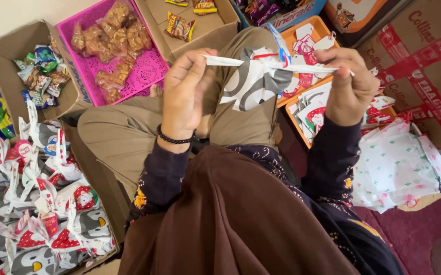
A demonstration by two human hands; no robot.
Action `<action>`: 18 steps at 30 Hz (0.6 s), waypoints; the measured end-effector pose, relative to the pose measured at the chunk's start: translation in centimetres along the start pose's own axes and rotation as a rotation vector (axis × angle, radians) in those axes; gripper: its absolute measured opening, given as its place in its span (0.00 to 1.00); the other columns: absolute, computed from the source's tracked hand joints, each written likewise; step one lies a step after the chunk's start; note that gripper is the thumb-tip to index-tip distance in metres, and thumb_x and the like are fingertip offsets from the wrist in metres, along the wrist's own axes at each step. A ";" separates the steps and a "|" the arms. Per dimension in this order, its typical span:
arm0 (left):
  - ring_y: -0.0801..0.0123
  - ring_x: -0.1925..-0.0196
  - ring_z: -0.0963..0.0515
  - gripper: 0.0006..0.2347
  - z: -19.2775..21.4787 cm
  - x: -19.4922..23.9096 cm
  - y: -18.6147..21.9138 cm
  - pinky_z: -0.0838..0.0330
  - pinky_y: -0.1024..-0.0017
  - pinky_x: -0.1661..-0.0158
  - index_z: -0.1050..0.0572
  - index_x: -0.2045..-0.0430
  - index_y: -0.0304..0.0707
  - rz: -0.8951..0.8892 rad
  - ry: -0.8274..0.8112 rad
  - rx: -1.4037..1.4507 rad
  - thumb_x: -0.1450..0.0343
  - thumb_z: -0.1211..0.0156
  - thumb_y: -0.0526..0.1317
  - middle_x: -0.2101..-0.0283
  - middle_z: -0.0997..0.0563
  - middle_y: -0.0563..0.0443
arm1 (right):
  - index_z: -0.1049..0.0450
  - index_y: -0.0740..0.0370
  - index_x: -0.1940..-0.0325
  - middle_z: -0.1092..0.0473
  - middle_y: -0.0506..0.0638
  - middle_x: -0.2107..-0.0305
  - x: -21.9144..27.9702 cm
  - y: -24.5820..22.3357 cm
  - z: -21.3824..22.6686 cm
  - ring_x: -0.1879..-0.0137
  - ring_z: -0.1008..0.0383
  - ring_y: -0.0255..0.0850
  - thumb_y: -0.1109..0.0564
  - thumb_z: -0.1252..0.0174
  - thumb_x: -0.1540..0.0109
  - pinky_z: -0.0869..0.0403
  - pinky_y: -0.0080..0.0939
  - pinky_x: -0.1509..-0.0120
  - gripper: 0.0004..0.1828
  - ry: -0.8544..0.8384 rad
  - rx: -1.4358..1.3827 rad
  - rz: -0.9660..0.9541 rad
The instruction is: Packing various snack items into decorative gift bags while sitting on the floor.
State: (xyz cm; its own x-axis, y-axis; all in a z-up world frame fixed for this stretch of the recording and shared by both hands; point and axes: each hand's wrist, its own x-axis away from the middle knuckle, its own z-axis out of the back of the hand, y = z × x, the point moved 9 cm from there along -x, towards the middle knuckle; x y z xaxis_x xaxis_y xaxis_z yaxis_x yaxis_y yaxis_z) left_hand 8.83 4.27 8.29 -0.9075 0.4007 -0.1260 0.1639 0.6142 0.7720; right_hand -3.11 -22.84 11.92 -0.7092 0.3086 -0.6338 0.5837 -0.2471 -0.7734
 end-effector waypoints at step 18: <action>0.56 0.31 0.29 0.35 -1.0 5.0 3.0 0.36 0.63 0.29 0.46 0.28 0.43 -0.418 0.052 -0.975 0.30 0.32 0.32 0.31 0.34 0.45 | 0.38 0.72 0.32 0.37 0.63 0.34 4.1 1.6 -12.2 0.30 0.34 0.57 0.62 0.44 0.33 0.37 0.53 0.24 0.26 -0.310 0.298 0.018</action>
State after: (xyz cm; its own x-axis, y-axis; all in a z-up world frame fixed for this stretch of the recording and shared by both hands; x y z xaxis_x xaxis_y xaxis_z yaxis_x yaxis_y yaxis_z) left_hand 4.38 7.39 10.59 -0.8394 0.2402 -0.4875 -0.5246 -0.1235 0.8424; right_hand -0.30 -10.74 8.17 -0.8118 0.0224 -0.5836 0.4896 -0.5187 -0.7009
